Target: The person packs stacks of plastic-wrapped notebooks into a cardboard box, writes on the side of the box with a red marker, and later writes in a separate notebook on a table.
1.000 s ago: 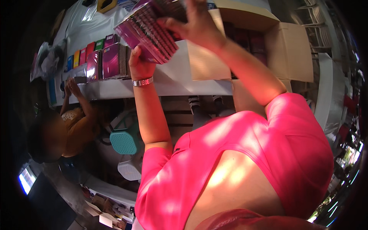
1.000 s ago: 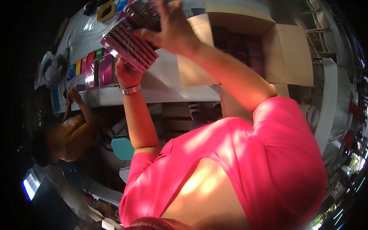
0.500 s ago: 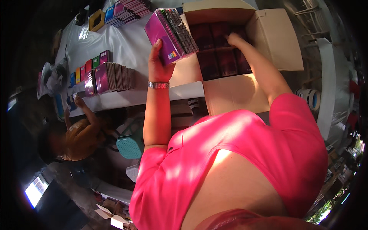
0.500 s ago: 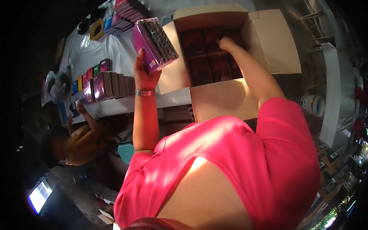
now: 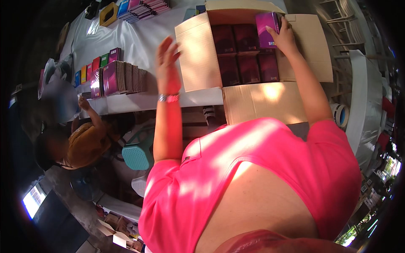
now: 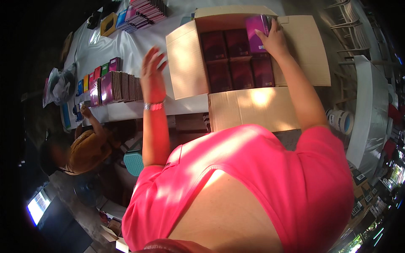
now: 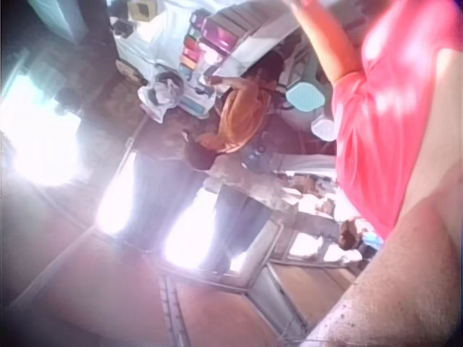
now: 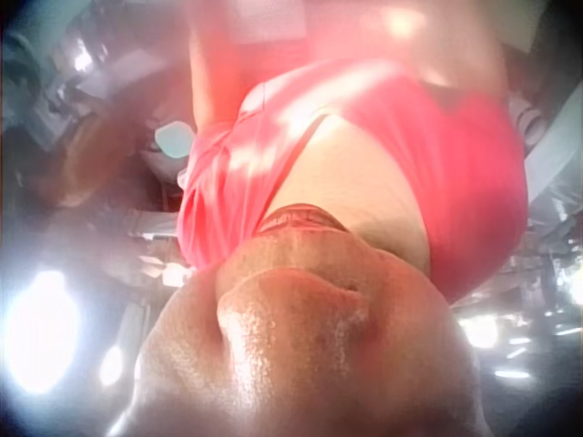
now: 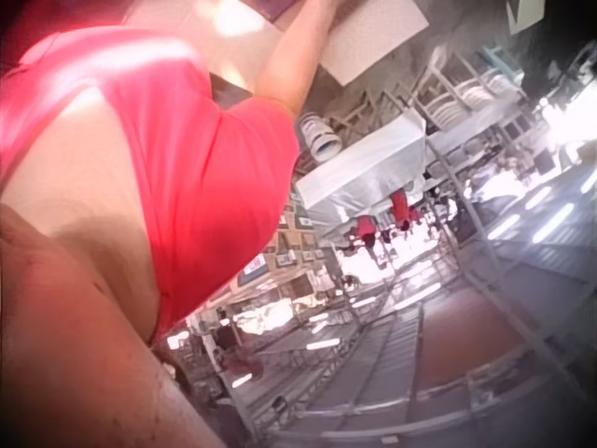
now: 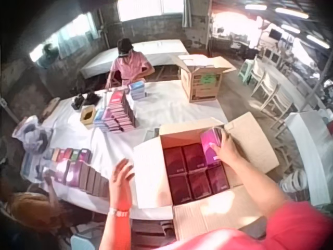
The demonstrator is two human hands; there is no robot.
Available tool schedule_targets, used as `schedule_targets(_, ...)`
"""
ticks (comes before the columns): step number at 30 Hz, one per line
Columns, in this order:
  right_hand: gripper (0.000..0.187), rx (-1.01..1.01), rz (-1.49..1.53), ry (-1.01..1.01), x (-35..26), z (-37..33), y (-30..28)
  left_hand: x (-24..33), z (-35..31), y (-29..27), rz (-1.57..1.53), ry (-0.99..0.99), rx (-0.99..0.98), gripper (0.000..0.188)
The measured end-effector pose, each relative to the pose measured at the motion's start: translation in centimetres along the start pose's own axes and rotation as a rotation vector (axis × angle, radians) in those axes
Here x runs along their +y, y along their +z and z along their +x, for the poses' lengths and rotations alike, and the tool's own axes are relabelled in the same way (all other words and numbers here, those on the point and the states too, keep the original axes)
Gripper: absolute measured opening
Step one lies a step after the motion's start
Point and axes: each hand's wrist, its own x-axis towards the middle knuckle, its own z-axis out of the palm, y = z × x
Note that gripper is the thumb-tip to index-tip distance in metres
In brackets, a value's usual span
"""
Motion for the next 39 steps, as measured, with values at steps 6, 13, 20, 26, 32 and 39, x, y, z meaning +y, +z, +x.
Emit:
schedule_targets(6, 0.038, -0.542, -0.325, 0.022, 1.4, -2.1, 5.2, -1.7, -3.3, -17.8, 0.132, 0.019, 0.971, 0.023)
schedule_targets(13, 0.022, -0.124, 0.567, -0.276, -23.1, 1.5, 5.4, -5.7, 1.6, -30.5, -0.147, -0.022, 0.842, 0.052)
schedule_targets(20, 0.078, -1.216, 0.954, 0.356, -40.1, -5.7, 19.3, -10.0, 4.7, -30.3, 0.062, 0.232, 0.972, 0.055)
schedule_targets(26, 0.079, -1.158, 1.180, 0.748, -43.2, -8.2, 26.2, -8.5, 4.8, -29.4, -0.135, -0.020, 0.699, 0.079)
schedule_targets(32, 0.100, -1.215, 1.215, 0.680, -43.7, -9.0, 25.8, -9.2, 1.3, -31.5, 0.005, -0.141, 0.759, 0.087)
schedule_targets(39, 0.110, -1.526, 1.080, 0.625, -40.8, -7.5, 22.7, -3.2, 3.7, -27.5, -0.186, -0.234, 0.355, 0.066)
